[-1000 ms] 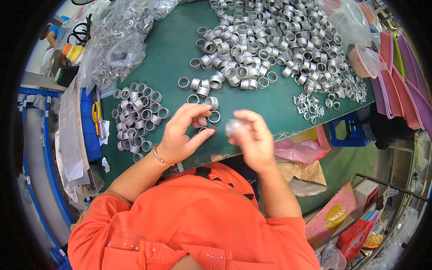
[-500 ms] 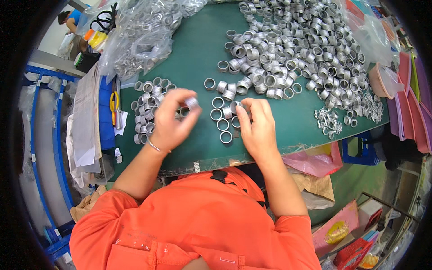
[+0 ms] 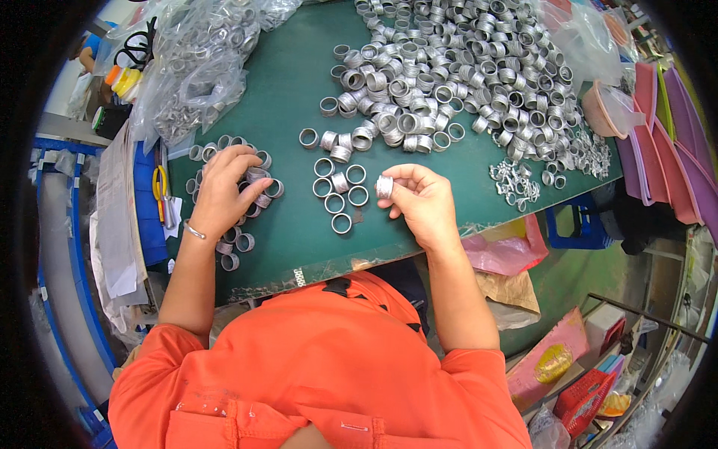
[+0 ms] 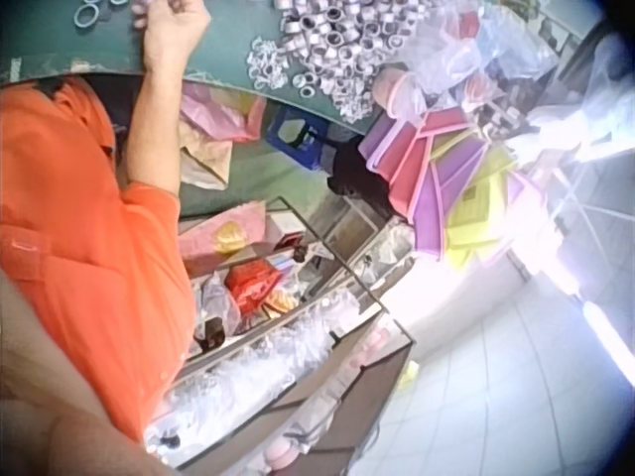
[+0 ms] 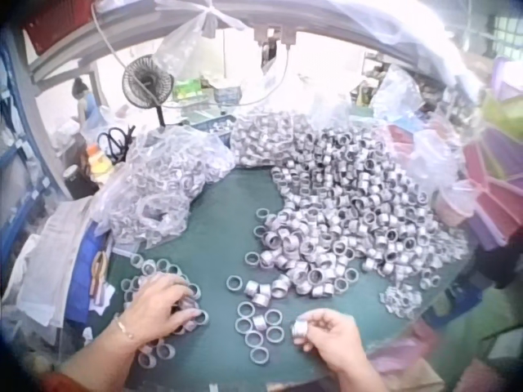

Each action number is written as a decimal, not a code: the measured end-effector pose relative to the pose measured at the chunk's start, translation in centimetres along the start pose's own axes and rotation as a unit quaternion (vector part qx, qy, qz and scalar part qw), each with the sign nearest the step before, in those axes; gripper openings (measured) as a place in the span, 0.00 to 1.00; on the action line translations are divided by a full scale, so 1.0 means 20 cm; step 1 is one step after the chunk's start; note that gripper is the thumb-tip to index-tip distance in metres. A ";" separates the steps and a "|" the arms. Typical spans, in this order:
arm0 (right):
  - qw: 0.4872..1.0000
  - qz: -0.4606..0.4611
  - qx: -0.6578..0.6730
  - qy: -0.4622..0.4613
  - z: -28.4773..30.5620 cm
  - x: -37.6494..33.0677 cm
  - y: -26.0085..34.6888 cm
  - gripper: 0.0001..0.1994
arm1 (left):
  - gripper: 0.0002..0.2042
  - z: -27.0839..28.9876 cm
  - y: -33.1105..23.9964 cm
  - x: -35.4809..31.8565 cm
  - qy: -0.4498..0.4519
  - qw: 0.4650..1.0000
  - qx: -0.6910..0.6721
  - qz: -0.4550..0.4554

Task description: The person sorts metal fittings by hand, picking them up from a large pile and grouping them into smaller clusters on a green workbench.

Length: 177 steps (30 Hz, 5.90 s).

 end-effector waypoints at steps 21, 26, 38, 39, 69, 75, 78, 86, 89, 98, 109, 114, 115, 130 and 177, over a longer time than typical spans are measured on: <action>0.908 0.197 -0.367 -0.056 -0.16 0.06 0.07 0.07 | 0.09 0.14 -0.11 -0.07 -0.037 0.993 -0.109 -0.004; 0.926 0.122 -0.350 -0.069 -0.14 0.10 0.06 0.07 | 0.09 0.08 -0.10 -0.19 0.055 0.995 -0.032 -0.083; 0.996 -0.052 -0.078 0.009 0.03 0.01 0.05 0.07 | 0.11 0.06 -0.15 -0.16 0.048 0.992 -0.052 -0.105; 0.996 -0.042 -0.078 0.002 0.03 -0.01 0.05 0.07 | 0.11 0.06 -0.15 -0.16 0.049 0.992 -0.052 -0.104; 0.962 0.179 -0.185 0.086 -0.07 -0.13 -0.02 0.07 | 0.13 -0.23 -0.40 0.01 -0.013 0.967 -0.255 -0.019; 0.978 0.136 0.081 0.139 -0.05 -0.19 -0.04 0.07 | 0.13 -0.23 -0.45 -0.01 -0.001 0.928 -0.372 0.006; 0.972 0.155 0.132 0.115 -0.09 -0.22 -0.01 0.10 | 0.16 -0.23 -0.50 -0.02 0.046 0.886 -0.458 0.053; 0.901 0.352 -0.250 -0.038 -0.16 -0.17 0.14 0.08 | 0.11 -0.04 -0.27 -0.06 -0.079 0.942 -0.325 0.004; 0.916 0.284 -0.282 -0.030 -0.22 -0.09 0.11 0.06 | 0.08 0.06 -0.09 -0.12 -0.079 0.945 -0.289 0.130; 0.931 0.190 -0.307 -0.062 -0.20 0.02 0.05 0.09 | 0.08 0.15 -0.02 -0.18 -0.033 0.993 -0.093 0.057; 0.990 0.139 0.005 0.006 -0.07 -0.15 0.03 0.08 | 0.14 -0.19 -0.43 -0.03 0.045 0.961 -0.274 -0.018; 0.948 0.287 -0.121 -0.065 -0.07 -0.22 0.10 0.10 | 0.19 -0.27 -0.54 -0.04 0.105 0.858 -0.493 0.097; 0.934 0.314 -0.159 -0.065 -0.08 -0.25 0.11 0.11 | 0.20 -0.30 -0.55 -0.05 0.087 0.827 -0.544 0.113; 0.880 0.233 -0.414 -0.014 -0.34 -0.02 0.06 0.06 | 0.08 0.14 0.02 -0.13 0.016 0.993 -0.081 0.089; 0.896 0.302 -0.323 0.032 -0.36 -0.12 0.08 0.05 | 0.09 0.11 -0.01 -0.19 -0.123 0.991 -0.060 0.012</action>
Point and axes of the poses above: each hand's wrist, its own x-axis towards the middle knuckle, its own z-axis out of the back of the hand, y = z × x, the point moved 5 cm from there along x, towards the middle knuckle, and after that the axes turned 3 degrees about -y, right-handed, at the moved point
